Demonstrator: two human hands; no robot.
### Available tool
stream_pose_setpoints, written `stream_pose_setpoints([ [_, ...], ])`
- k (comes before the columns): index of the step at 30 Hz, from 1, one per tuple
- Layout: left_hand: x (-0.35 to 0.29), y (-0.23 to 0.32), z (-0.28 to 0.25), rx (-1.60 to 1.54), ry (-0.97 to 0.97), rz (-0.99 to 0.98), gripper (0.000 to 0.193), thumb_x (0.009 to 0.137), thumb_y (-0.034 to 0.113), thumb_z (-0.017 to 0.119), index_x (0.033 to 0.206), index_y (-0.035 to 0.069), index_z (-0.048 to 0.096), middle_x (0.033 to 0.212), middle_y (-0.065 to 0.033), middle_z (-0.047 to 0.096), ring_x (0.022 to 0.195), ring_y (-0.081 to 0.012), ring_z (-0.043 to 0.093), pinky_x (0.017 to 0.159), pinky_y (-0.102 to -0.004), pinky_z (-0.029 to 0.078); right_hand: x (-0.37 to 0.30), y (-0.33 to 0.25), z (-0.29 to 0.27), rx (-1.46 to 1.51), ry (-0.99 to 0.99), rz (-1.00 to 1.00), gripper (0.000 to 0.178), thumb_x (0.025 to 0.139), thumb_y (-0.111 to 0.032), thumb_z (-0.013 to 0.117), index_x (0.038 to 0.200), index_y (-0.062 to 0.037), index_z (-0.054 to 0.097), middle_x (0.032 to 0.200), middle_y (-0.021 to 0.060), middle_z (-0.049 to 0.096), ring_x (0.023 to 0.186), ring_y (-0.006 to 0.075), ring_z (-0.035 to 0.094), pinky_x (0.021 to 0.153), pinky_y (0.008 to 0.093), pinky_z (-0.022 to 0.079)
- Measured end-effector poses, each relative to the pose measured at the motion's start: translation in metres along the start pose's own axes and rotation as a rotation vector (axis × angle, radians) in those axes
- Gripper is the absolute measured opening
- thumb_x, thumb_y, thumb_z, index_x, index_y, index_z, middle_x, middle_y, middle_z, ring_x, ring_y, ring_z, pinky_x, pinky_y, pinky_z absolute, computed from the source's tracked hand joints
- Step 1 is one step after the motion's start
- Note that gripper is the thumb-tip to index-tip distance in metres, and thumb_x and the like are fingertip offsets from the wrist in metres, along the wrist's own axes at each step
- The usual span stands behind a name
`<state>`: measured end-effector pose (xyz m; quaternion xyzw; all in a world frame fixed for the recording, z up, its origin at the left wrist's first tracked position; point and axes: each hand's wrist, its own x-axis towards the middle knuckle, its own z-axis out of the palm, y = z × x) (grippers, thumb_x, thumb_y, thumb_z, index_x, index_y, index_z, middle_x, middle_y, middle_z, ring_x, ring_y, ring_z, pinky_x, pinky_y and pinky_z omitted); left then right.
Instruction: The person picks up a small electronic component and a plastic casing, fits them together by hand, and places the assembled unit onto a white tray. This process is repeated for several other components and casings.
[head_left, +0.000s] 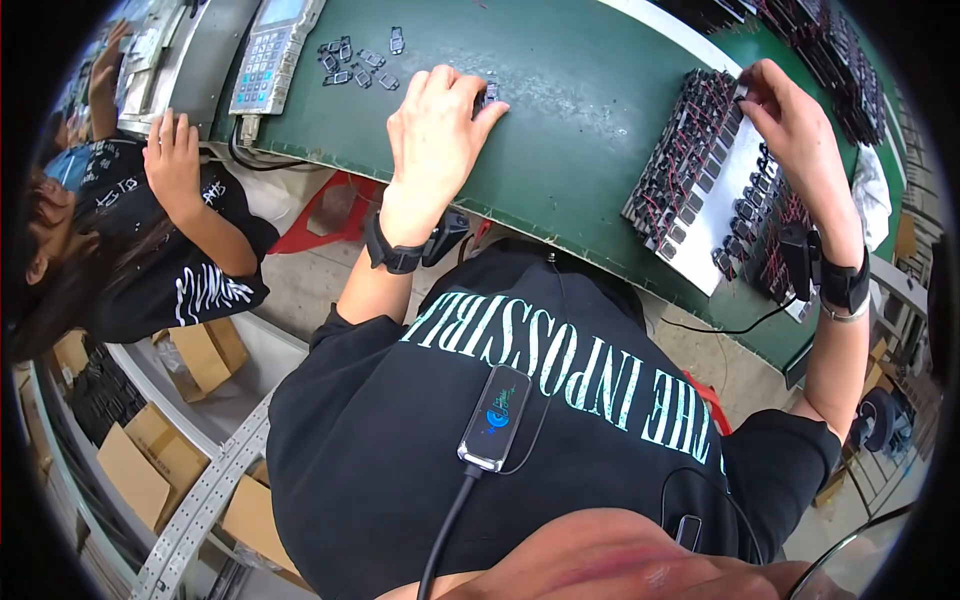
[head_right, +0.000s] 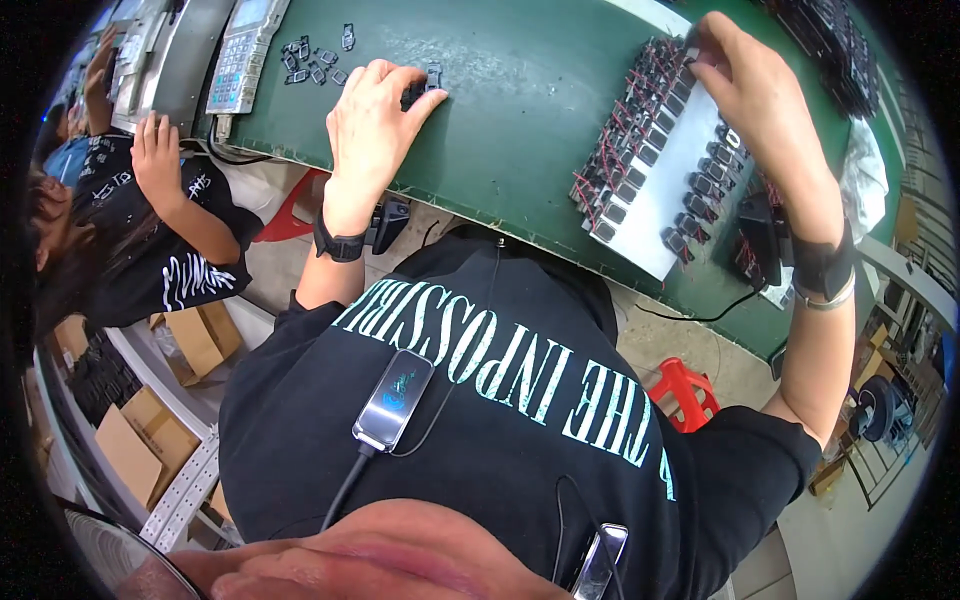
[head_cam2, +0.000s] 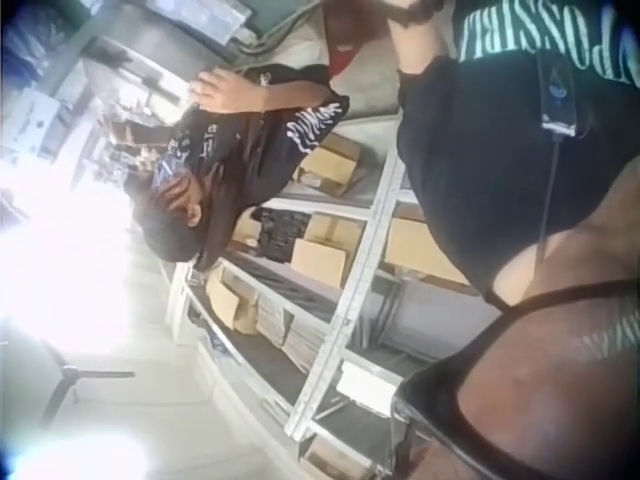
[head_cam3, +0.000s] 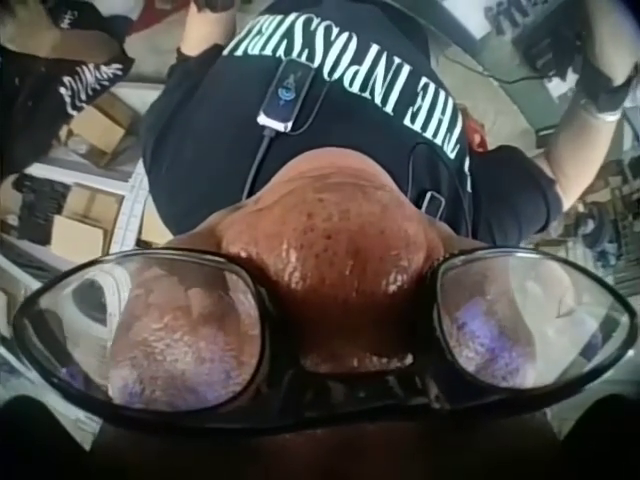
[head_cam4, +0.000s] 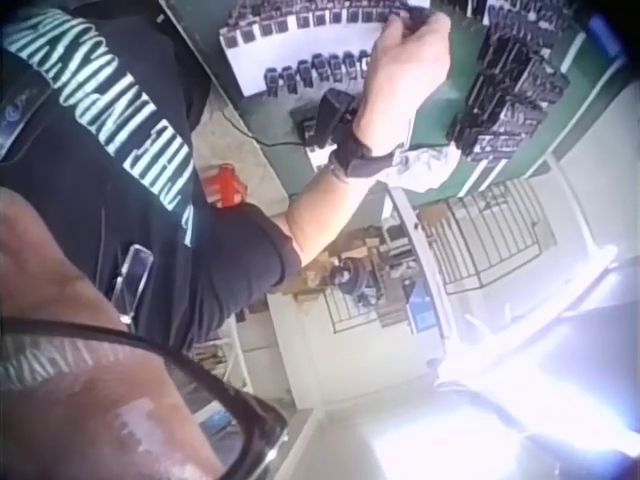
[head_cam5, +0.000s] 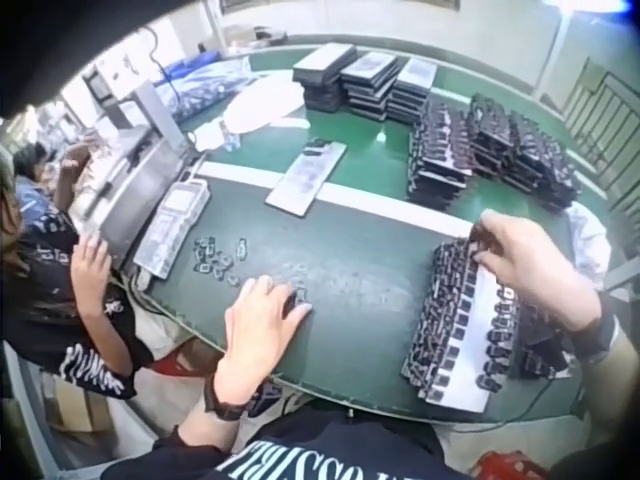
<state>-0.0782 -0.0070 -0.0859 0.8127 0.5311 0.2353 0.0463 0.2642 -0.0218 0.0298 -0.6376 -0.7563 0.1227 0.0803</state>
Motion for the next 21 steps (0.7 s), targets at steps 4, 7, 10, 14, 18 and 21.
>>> stream_pose_setpoints([
  [4,-0.012,0.005,0.008,-0.046,0.004,0.013,0.017,0.078,0.022,0.075,0.088,0.009,0.071,0.088,-0.0039,0.061,0.089,-0.024,0.06,0.069,-0.0363,0.053,-0.009,-0.018,-0.003,0.139,0.124,-0.062,0.025,0.092,-0.007,0.061,0.116,-0.0007,0.059,0.089,0.0056,0.062,0.081,0.0129,0.059,0.077,0.0247,0.047],
  [7,-0.009,0.009,0.012,-0.094,0.031,0.056,0.014,0.078,0.019,0.075,0.087,0.009,0.071,0.087,-0.0036,0.061,0.088,-0.0237,0.059,0.069,-0.0365,0.053,-0.031,-0.027,-0.017,0.3,0.169,-0.008,0.024,0.093,-0.007,0.061,0.116,0.0005,0.06,0.092,0.0043,0.064,0.084,0.0113,0.06,0.08,0.0232,0.047],
  [10,-0.008,0.007,0.012,-0.123,0.112,0.112,0.012,0.081,0.017,0.074,0.088,0.008,0.072,0.085,-0.0041,0.066,0.08,-0.0228,0.063,0.066,-0.0327,0.053,-0.057,-0.038,-0.023,0.555,0.152,0.119,0.022,0.093,-0.007,0.061,0.113,0.0017,0.062,0.096,0.0039,0.066,0.089,0.0105,0.061,0.082,0.0222,0.047],
  [14,0.004,0.029,-0.001,-0.664,-0.076,-0.163,0.013,0.085,0.014,0.071,0.096,0.008,0.074,0.084,-0.0039,0.07,0.071,-0.0153,0.066,0.061,-0.0264,0.052,-0.077,-0.066,-0.006,0.963,0.138,0.187,0.02,0.093,-0.013,0.064,0.109,-0.0011,0.066,0.105,0.0055,0.07,0.094,0.0122,0.065,0.086,0.0269,0.053],
  [18,0.026,0.069,-0.025,-1.042,-0.36,-0.099,0.021,0.089,0.012,0.069,0.108,0.005,0.072,0.087,-0.0034,0.072,0.07,-0.0084,0.066,0.062,-0.0216,0.052,-0.069,-0.087,0.024,1.031,0.187,0.12,0.017,0.092,-0.008,0.065,0.106,0.0008,0.063,0.103,0.007,0.067,0.089,0.0112,0.063,0.083,0.025,0.051],
  [21,0.039,0.089,-0.025,-1.257,-0.484,-0.067,0.024,0.089,0.01,0.069,0.113,0.004,0.07,0.087,-0.0021,0.071,0.074,-0.0061,0.065,0.065,-0.0209,0.053,-0.064,-0.072,0.033,1.032,0.221,0.103,0.016,0.091,-0.007,0.066,0.105,0.0004,0.063,0.102,0.0058,0.067,0.088,0.0102,0.062,0.082,0.0251,0.051],
])
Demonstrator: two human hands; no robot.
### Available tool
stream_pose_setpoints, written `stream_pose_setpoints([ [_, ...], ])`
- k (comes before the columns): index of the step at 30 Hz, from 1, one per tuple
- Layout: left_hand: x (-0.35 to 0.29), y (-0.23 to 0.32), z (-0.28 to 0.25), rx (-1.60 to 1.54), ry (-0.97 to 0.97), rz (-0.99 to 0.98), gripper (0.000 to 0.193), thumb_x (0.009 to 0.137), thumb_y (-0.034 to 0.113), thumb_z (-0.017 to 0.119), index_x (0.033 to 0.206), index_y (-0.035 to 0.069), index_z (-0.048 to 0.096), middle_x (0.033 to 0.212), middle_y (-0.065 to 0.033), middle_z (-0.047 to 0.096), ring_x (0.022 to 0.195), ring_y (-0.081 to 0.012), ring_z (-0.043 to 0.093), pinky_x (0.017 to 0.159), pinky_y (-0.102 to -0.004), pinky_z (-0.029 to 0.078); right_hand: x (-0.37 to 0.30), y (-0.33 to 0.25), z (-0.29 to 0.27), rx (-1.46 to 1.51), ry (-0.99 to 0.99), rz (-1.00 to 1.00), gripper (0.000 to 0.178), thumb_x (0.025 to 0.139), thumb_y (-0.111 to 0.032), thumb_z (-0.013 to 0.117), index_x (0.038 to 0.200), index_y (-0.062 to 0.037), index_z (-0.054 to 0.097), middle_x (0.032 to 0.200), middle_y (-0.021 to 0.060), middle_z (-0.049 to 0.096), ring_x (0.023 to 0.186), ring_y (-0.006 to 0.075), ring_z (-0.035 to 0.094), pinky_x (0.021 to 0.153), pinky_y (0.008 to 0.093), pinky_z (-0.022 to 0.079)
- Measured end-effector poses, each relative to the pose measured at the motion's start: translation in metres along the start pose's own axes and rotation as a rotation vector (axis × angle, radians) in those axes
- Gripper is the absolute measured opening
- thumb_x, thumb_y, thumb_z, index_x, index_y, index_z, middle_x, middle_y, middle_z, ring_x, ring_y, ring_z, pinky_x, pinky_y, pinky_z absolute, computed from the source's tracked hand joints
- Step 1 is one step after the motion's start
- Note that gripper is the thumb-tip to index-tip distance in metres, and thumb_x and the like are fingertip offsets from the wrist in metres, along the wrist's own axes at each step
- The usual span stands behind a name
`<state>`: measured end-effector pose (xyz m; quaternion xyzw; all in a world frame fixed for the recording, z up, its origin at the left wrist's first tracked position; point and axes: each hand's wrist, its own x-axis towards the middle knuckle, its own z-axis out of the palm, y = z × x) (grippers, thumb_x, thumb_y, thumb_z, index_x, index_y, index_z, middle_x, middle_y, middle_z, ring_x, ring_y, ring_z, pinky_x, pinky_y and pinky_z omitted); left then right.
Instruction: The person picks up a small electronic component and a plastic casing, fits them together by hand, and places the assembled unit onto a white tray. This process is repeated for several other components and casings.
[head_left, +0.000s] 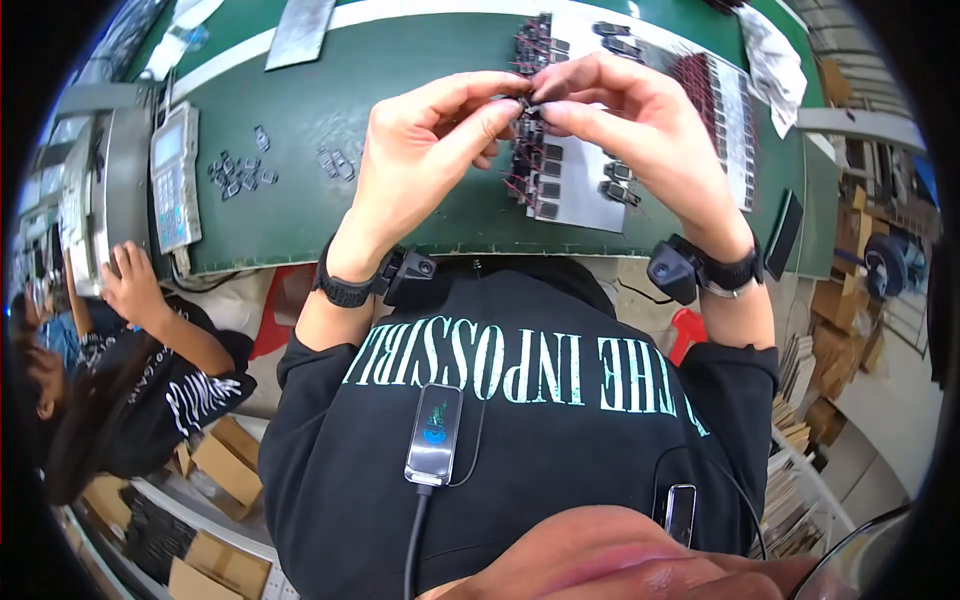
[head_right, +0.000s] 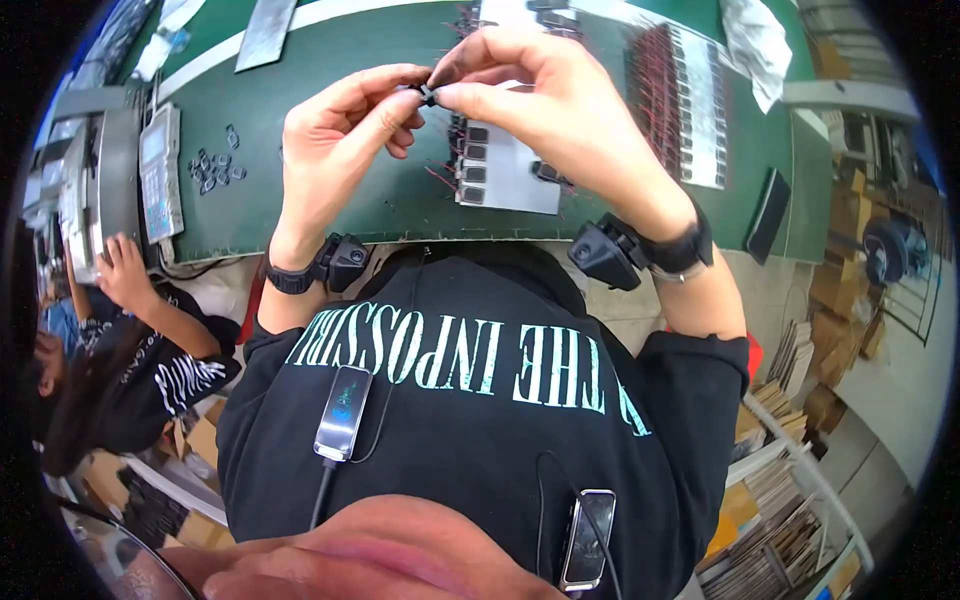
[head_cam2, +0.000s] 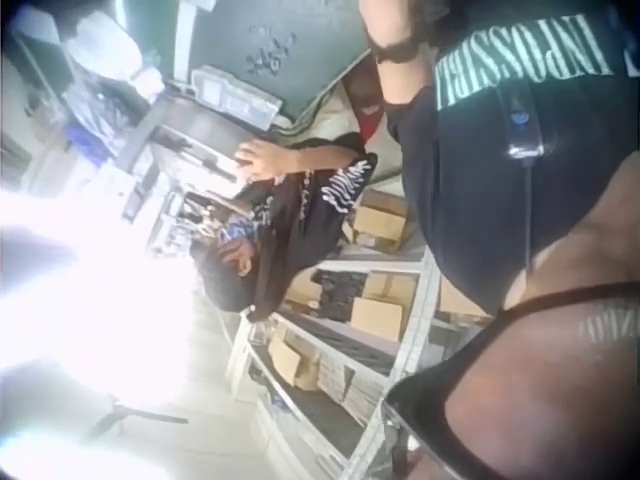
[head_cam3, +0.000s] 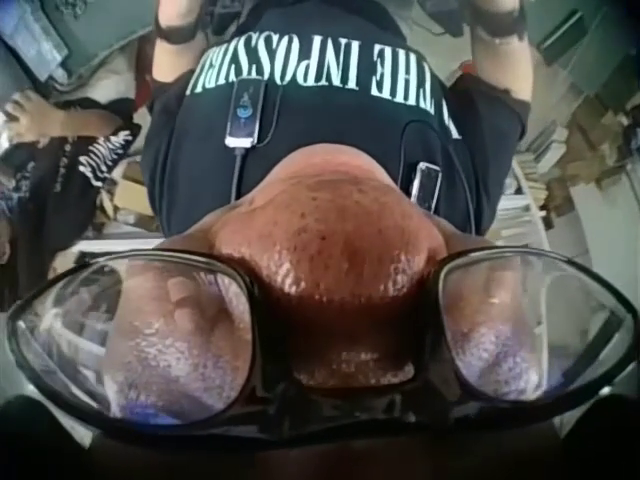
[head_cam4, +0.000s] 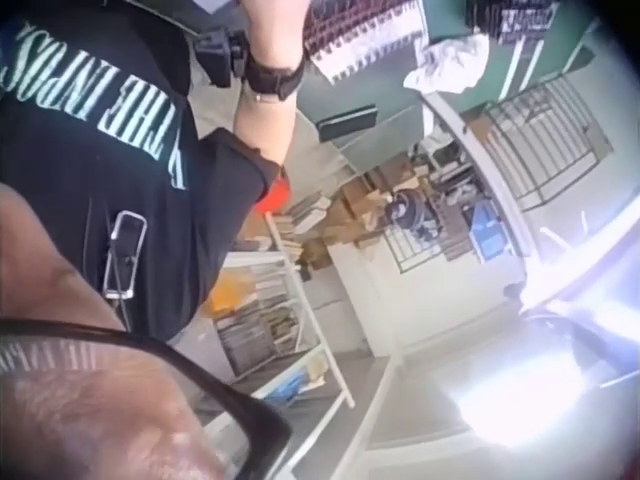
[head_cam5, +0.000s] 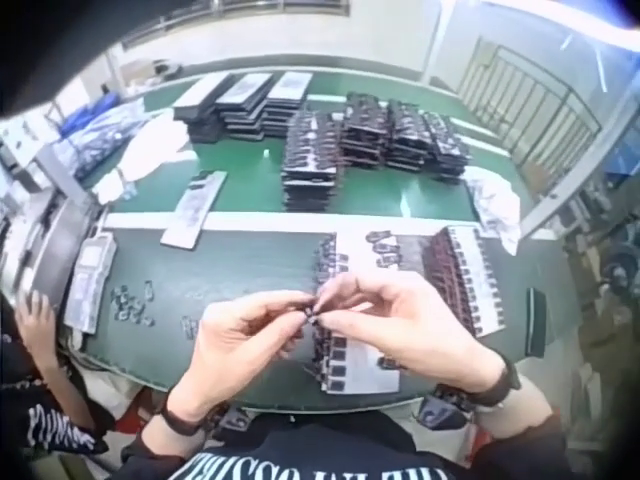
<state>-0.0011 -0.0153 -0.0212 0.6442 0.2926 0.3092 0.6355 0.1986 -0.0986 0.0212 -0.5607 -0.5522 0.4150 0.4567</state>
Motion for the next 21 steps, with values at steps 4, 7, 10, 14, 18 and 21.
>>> stream_pose_setpoints([
  [4,0.008,-0.008,0.01,-0.106,-0.059,0.053,0.028,0.089,0.007,0.069,0.117,0.001,0.068,0.088,-0.0017,0.071,0.078,-0.0061,0.065,0.071,-0.0206,0.054,-0.004,0.015,0.001,0.17,-0.006,0.117,0.016,0.091,-0.007,0.066,0.105,-0.0003,0.063,0.1,0.003,0.065,0.088,0.0085,0.061,0.081,0.0239,0.05],
  [7,0.008,-0.016,0.019,-0.083,-0.016,0.107,0.03,0.089,0.005,0.069,0.118,0.001,0.067,0.089,-0.0023,0.071,0.08,-0.0064,0.065,0.074,-0.0205,0.054,-0.008,0.021,0.003,0.263,0.026,0.146,0.015,0.091,-0.006,0.066,0.105,-0.0009,0.063,0.097,0.0011,0.065,0.088,0.0067,0.059,0.079,0.0222,0.049],
  [10,0.01,-0.023,0.022,-0.017,0.052,0.153,0.031,0.088,0.004,0.07,0.119,0.002,0.067,0.09,-0.0031,0.071,0.081,-0.006,0.065,0.075,-0.0202,0.053,-0.008,0.023,0.002,-0.108,0.212,-0.071,0.014,0.091,-0.007,0.067,0.104,-0.0016,0.064,0.096,-0.0005,0.064,0.086,0.0052,0.058,0.076,0.02,0.047],
  [14,0.01,-0.026,0.02,-0.054,-0.005,0.106,0.031,0.088,0.005,0.07,0.119,0.002,0.067,0.092,-0.0038,0.072,0.084,-0.0056,0.065,0.076,-0.0204,0.054,-0.009,0.013,0.012,0.053,0.208,0.054,0.014,0.09,-0.007,0.067,0.103,-0.002,0.065,0.096,-0.001,0.065,0.084,0.0043,0.058,0.073,0.0189,0.046],
  [18,0.011,-0.023,0.02,-0.066,-0.013,0.1,0.031,0.088,0.005,0.07,0.119,0.002,0.067,0.092,-0.0036,0.072,0.084,-0.0052,0.065,0.075,-0.0207,0.054,-0.005,0.021,0.01,-0.013,0.145,0.056,0.013,0.09,-0.008,0.067,0.102,-0.0027,0.066,0.096,-0.0013,0.065,0.082,0.0042,0.058,0.073,0.0193,0.046],
  [21,0.01,-0.024,0.018,0.003,-0.035,0.078,0.031,0.088,0.005,0.07,0.119,0.002,0.067,0.092,-0.0045,0.073,0.084,-0.0058,0.066,0.075,-0.0213,0.054,0.0,0.024,0.0,0.001,0.065,0.091,0.013,0.091,-0.01,0.068,0.101,-0.0028,0.065,0.097,-0.0009,0.065,0.082,0.0046,0.058,0.072,0.0194,0.047],
])
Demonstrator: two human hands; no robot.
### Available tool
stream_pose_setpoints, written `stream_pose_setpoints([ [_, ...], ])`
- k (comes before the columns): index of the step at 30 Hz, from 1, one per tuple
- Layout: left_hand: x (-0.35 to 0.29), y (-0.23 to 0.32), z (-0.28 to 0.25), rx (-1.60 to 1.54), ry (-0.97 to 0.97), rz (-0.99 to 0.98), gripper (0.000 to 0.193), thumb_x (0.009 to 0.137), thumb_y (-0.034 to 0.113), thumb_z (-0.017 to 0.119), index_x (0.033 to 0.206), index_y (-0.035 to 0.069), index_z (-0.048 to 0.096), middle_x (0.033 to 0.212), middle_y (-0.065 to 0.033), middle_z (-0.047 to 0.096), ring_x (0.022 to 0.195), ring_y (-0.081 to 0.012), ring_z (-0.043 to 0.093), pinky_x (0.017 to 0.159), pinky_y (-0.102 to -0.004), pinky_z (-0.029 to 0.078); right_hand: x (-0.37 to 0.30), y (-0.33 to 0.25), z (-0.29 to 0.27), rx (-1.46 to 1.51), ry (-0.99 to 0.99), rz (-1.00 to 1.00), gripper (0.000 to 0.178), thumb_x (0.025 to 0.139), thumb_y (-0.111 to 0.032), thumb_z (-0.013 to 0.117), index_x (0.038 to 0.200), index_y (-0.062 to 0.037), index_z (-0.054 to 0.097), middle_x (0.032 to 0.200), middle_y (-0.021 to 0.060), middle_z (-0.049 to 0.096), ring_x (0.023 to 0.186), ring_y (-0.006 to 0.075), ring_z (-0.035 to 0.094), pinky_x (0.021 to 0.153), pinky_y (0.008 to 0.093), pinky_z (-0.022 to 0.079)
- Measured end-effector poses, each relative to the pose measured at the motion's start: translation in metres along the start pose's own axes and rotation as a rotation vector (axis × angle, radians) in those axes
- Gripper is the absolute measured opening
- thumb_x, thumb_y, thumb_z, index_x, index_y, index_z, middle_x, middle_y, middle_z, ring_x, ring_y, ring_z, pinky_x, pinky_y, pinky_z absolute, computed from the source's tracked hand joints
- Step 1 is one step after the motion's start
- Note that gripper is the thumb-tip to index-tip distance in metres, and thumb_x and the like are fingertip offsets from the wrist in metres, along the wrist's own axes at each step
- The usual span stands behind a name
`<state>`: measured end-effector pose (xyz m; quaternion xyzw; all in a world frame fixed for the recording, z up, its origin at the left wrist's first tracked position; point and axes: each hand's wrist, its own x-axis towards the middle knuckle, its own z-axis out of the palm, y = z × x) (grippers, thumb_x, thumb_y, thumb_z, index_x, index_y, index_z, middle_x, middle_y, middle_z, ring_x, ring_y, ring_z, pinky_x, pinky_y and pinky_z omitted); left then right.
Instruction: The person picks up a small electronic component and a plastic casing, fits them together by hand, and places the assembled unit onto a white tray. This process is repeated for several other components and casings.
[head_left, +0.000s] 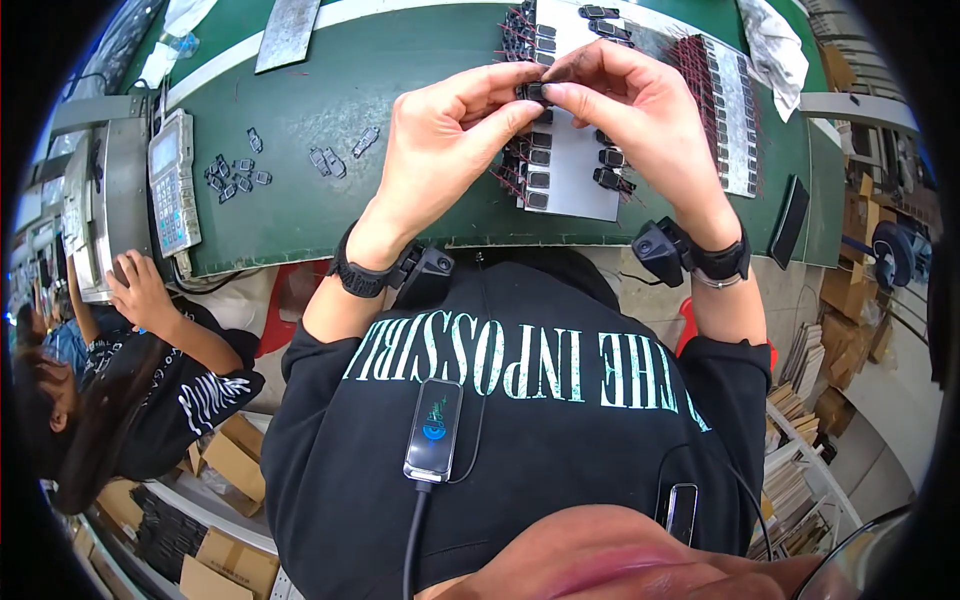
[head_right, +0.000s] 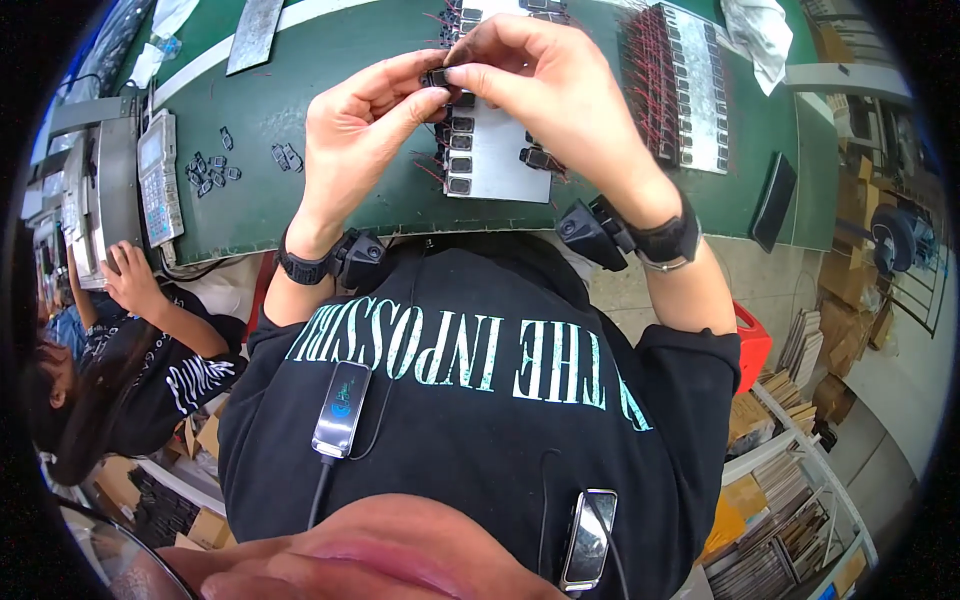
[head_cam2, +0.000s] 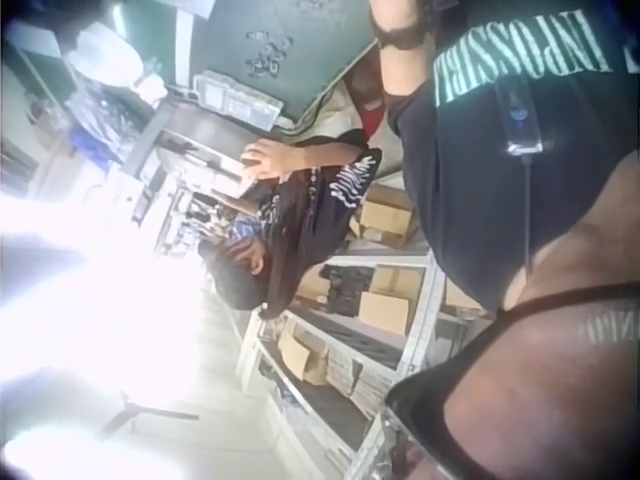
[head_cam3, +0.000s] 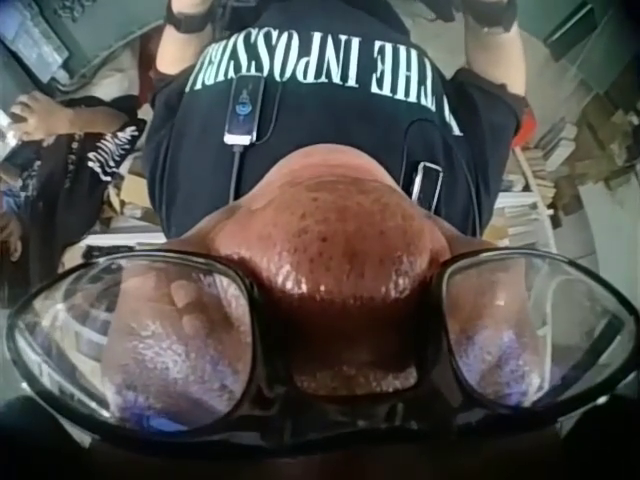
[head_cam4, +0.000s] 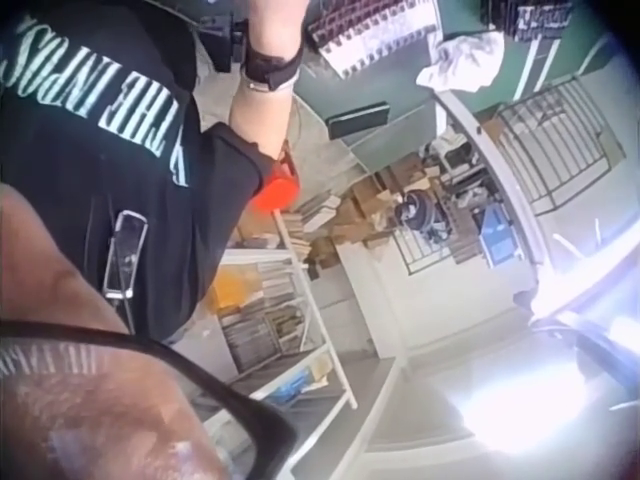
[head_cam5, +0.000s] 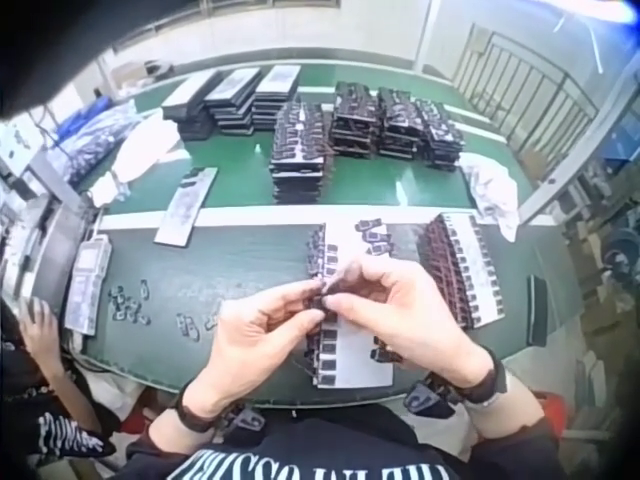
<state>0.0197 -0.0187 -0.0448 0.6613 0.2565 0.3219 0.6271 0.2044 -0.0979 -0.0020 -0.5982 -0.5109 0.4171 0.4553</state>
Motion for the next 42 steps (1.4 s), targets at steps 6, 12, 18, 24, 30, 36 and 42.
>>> stream_pose_setpoints([
  [6,0.002,0.003,0.001,0.03,-0.02,0.051,0.03,0.088,0.005,0.07,0.117,0.001,0.066,0.094,-0.0063,0.073,0.085,-0.0081,0.068,0.076,-0.0224,0.056,0.005,0.001,-0.012,0.135,-0.087,0.139,0.014,0.091,-0.012,0.068,0.1,-0.0024,0.064,0.099,0.0002,0.064,0.081,0.0055,0.06,0.072,0.02,0.05],
  [12,0.007,0.011,-0.001,0.059,-0.111,-0.005,0.027,0.088,0.005,0.07,0.114,0.0,0.066,0.095,-0.0075,0.074,0.086,-0.0102,0.069,0.077,-0.0231,0.057,0.012,0.007,-0.025,0.122,-0.234,0.109,0.014,0.092,-0.011,0.067,0.101,-0.0014,0.064,0.099,0.0012,0.065,0.08,0.0059,0.062,0.074,0.0208,0.052],
  [18,0.008,0.012,-0.002,-0.018,-0.123,-0.004,0.028,0.089,0.006,0.069,0.116,0.0,0.066,0.094,-0.007,0.073,0.085,-0.0095,0.069,0.077,-0.0228,0.057,0.006,-0.003,-0.021,-0.032,-0.212,-0.012,0.013,0.092,-0.008,0.066,0.103,-0.001,0.064,0.096,0.0017,0.065,0.08,0.0065,0.063,0.075,0.021,0.053],
  [24,0.007,0.011,0.001,-0.037,-0.161,-0.003,0.028,0.09,0.006,0.067,0.118,0.0,0.065,0.093,-0.0052,0.073,0.085,-0.0083,0.068,0.077,-0.0223,0.056,-0.003,0.003,-0.019,0.004,-0.147,-0.03,0.013,0.092,-0.006,0.065,0.104,-0.0004,0.065,0.095,0.0021,0.066,0.083,0.0081,0.065,0.077,0.0216,0.054],
  [30,0.006,0.014,0.004,0.022,-0.163,0.033,0.029,0.091,0.006,0.066,0.119,0.0,0.065,0.094,-0.0057,0.072,0.084,-0.0088,0.068,0.077,-0.0221,0.056,-0.005,0.005,-0.024,-0.019,-0.139,-0.035,0.013,0.092,-0.005,0.064,0.105,-0.0006,0.065,0.097,0.0023,0.067,0.086,0.0093,0.066,0.079,0.0223,0.055],
  [36,0.002,0.009,0.008,0.027,-0.196,0.044,0.03,0.091,0.004,0.066,0.121,-0.002,0.063,0.099,-0.0079,0.072,0.086,-0.0112,0.068,0.079,-0.0236,0.057,-0.018,0.012,-0.021,-0.064,-0.086,-0.116,0.014,0.093,-0.004,0.063,0.106,-0.0006,0.064,0.099,0.0023,0.067,0.088,0.0095,0.065,0.08,0.0227,0.054],
  [42,0.002,0.01,0.006,0.089,-0.172,0.074,0.029,0.091,0.005,0.065,0.12,-0.001,0.064,0.098,-0.0077,0.072,0.086,-0.0107,0.068,0.078,-0.0233,0.057,-0.005,0.005,-0.027,0.001,-0.213,-0.011,0.02,0.093,-0.007,0.064,0.111,-0.0002,0.062,0.1,0.0028,0.065,0.087,0.0091,0.064,0.08,0.0231,0.053],
])
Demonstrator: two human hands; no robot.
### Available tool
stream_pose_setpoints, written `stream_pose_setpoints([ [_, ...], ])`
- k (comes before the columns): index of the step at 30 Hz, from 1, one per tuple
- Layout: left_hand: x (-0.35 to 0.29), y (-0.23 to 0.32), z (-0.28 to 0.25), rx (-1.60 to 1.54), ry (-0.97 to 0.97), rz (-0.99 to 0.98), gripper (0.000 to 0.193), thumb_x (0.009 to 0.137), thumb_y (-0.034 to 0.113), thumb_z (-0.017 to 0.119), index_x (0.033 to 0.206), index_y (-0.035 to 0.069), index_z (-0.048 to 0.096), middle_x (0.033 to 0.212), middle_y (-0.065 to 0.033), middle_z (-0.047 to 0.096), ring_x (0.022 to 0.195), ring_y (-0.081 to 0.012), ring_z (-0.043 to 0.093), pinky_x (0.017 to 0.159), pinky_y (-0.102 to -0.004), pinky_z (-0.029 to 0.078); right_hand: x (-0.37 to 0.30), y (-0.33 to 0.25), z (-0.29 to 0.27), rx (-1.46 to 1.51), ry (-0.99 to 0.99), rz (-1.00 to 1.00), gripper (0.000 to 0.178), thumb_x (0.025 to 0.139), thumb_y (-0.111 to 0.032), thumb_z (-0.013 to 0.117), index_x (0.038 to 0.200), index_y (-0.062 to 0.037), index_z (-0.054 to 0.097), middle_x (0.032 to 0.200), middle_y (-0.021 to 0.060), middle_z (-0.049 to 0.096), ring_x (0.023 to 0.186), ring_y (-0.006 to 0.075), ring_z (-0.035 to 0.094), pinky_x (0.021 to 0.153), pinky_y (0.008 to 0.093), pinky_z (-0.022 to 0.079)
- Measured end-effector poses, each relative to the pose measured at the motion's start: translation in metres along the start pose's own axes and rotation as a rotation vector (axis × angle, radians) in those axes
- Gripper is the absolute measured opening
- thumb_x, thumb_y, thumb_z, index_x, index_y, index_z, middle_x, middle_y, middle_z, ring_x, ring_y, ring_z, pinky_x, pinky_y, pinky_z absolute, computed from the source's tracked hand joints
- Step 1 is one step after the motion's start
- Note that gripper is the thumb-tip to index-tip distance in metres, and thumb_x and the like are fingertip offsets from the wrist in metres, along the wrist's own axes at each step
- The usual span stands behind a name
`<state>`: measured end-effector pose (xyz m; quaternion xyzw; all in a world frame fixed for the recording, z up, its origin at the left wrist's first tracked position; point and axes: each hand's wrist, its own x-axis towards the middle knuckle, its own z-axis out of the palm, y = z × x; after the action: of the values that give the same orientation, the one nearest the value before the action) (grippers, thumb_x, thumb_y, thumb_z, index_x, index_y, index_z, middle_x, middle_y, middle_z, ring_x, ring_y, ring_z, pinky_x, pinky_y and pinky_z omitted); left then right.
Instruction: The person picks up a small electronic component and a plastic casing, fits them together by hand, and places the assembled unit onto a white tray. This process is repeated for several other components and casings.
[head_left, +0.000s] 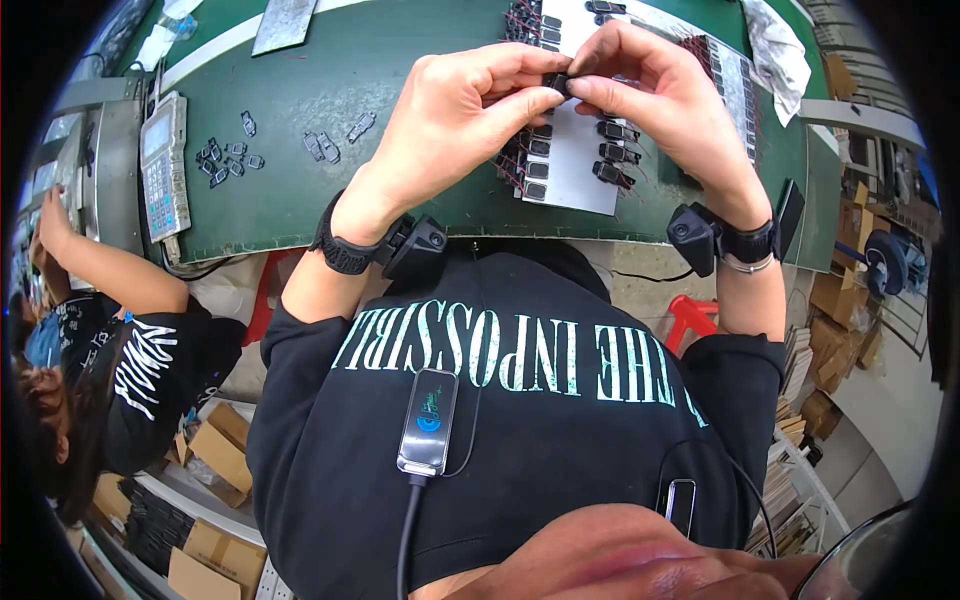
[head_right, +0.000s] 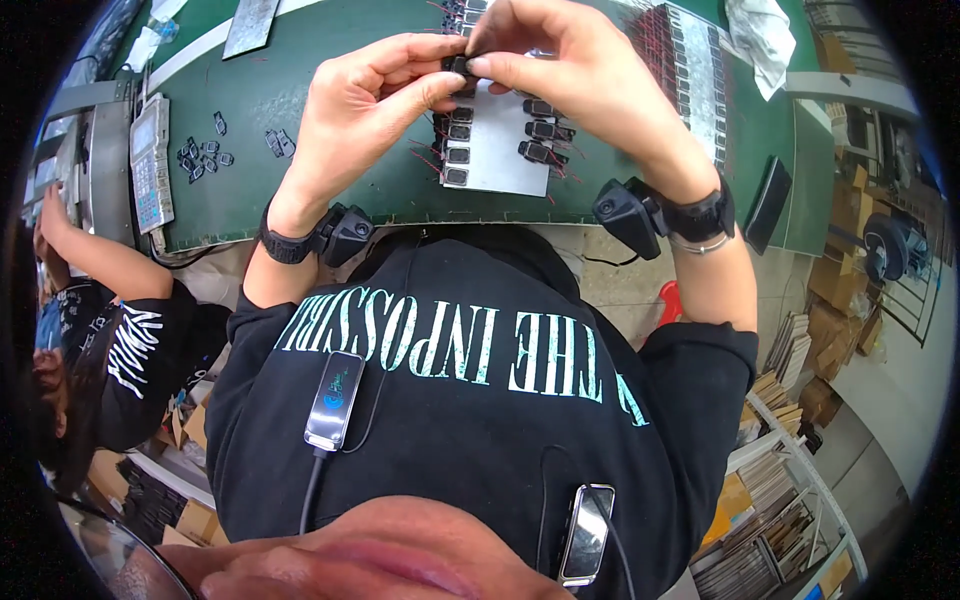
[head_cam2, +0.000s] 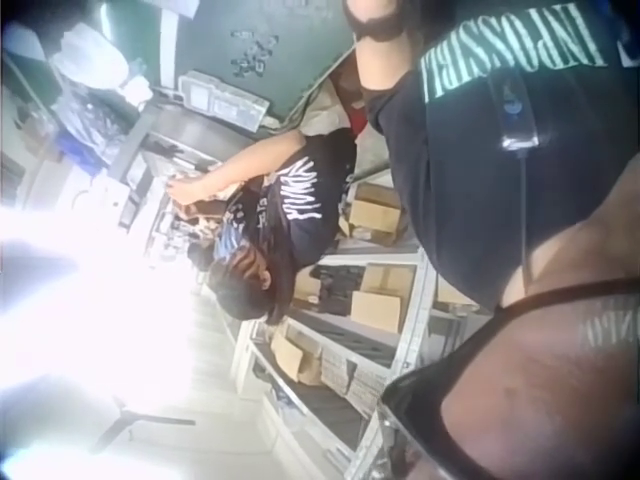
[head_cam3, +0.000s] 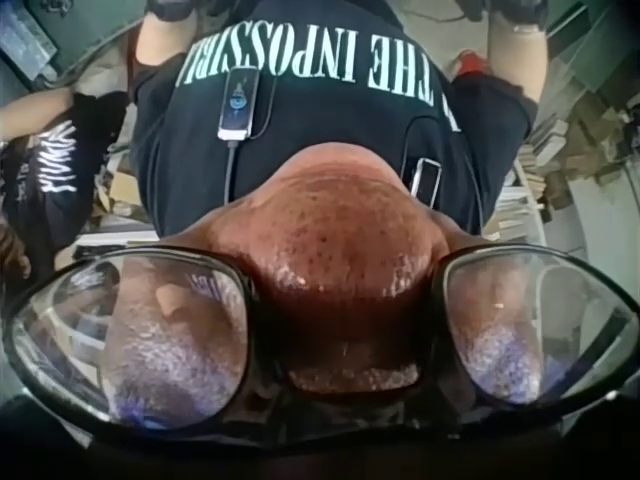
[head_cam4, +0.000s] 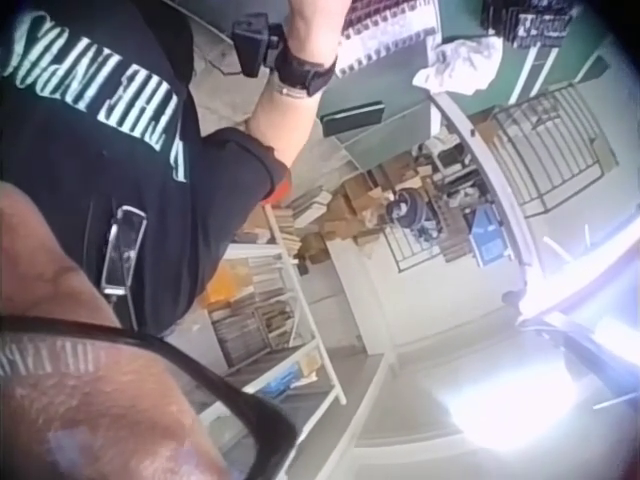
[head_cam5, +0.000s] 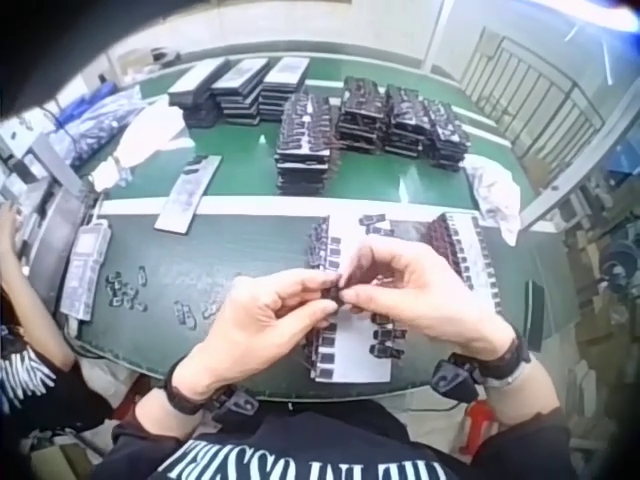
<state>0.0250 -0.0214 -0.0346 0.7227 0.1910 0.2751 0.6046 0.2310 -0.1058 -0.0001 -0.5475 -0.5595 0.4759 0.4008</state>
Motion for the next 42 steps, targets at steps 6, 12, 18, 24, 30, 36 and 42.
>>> stream_pose_setpoints([
  [6,0.005,0.005,0.001,-0.18,0.062,-0.059,0.024,0.092,0.006,0.064,0.115,-0.002,0.066,0.097,-0.0076,0.072,0.086,-0.0117,0.069,0.078,-0.0236,0.056,0.005,-0.028,0.013,0.011,0.089,0.031,0.015,0.091,-0.003,0.062,0.105,0.0004,0.06,0.092,0.0071,0.064,0.083,0.0182,0.063,0.076,0.0249,0.051],
  [12,0.003,0.002,0.003,-0.321,0.129,-0.087,0.019,0.094,0.005,0.061,0.111,-0.004,0.065,0.098,-0.0104,0.071,0.087,-0.0135,0.07,0.08,-0.024,0.057,0.004,-0.039,0.024,-0.042,0.177,0.117,0.012,0.088,0.001,0.063,0.099,0.0012,0.058,0.086,0.0082,0.063,0.077,0.0156,0.062,0.07,0.0237,0.049],
  [18,0.007,0.007,-0.004,-0.354,0.206,-0.084,0.019,0.093,0.001,0.061,0.111,-0.005,0.064,0.098,-0.0105,0.07,0.088,-0.0156,0.069,0.08,-0.0251,0.057,0.01,-0.021,0.025,0.152,0.227,0.061,0.015,0.093,-0.008,0.064,0.106,0.0001,0.062,0.097,0.0024,0.064,0.086,0.0076,0.063,0.079,0.0219,0.052],
  [24,0.018,0.0,-0.001,0.114,0.37,0.184,0.016,0.089,0.002,0.066,0.105,-0.002,0.068,0.09,-0.0077,0.073,0.08,-0.0099,0.07,0.071,-0.0241,0.056,0.025,-0.028,0.038,-0.059,0.329,0.018,0.016,0.093,-0.008,0.065,0.107,-0.0002,0.062,0.093,0.0013,0.065,0.084,0.0073,0.063,0.077,0.0211,0.05],
  [30,0.015,0.018,0.019,0.335,0.282,0.39,0.018,0.094,0.001,0.06,0.111,-0.005,0.065,0.106,-0.0143,0.07,0.092,-0.0166,0.07,0.076,-0.0254,0.058,-0.024,-0.039,0.03,-0.335,0.481,-0.039,0.014,0.089,-0.005,0.066,0.102,0.0006,0.062,0.088,0.0024,0.064,0.078,0.0073,0.061,0.071,0.0212,0.049],
  [36,0.021,-0.008,0.034,-0.596,0.299,0.528,0.037,0.091,0.002,0.064,0.127,-0.004,0.056,0.106,-0.0117,0.07,0.09,-0.0141,0.068,0.08,-0.025,0.054,-0.085,0.004,0.046,-0.337,0.378,0.211,0.013,0.087,-0.004,0.069,0.098,0.0007,0.065,0.088,0.0,0.063,0.071,0.0049,0.056,0.067,0.0193,0.046],
  [42,0.0,0.018,0.013,0.009,0.268,-0.065,0.023,0.093,0.002,0.062,0.115,-0.005,0.063,0.098,-0.0081,0.071,0.083,-0.0114,0.067,0.074,-0.0225,0.053,-0.087,0.009,0.053,-0.581,0.541,0.086,0.013,0.083,0.0,0.069,0.096,-0.0009,0.068,0.086,0.0029,0.062,0.065,0.0077,0.053,0.063,0.0205,0.043],
])
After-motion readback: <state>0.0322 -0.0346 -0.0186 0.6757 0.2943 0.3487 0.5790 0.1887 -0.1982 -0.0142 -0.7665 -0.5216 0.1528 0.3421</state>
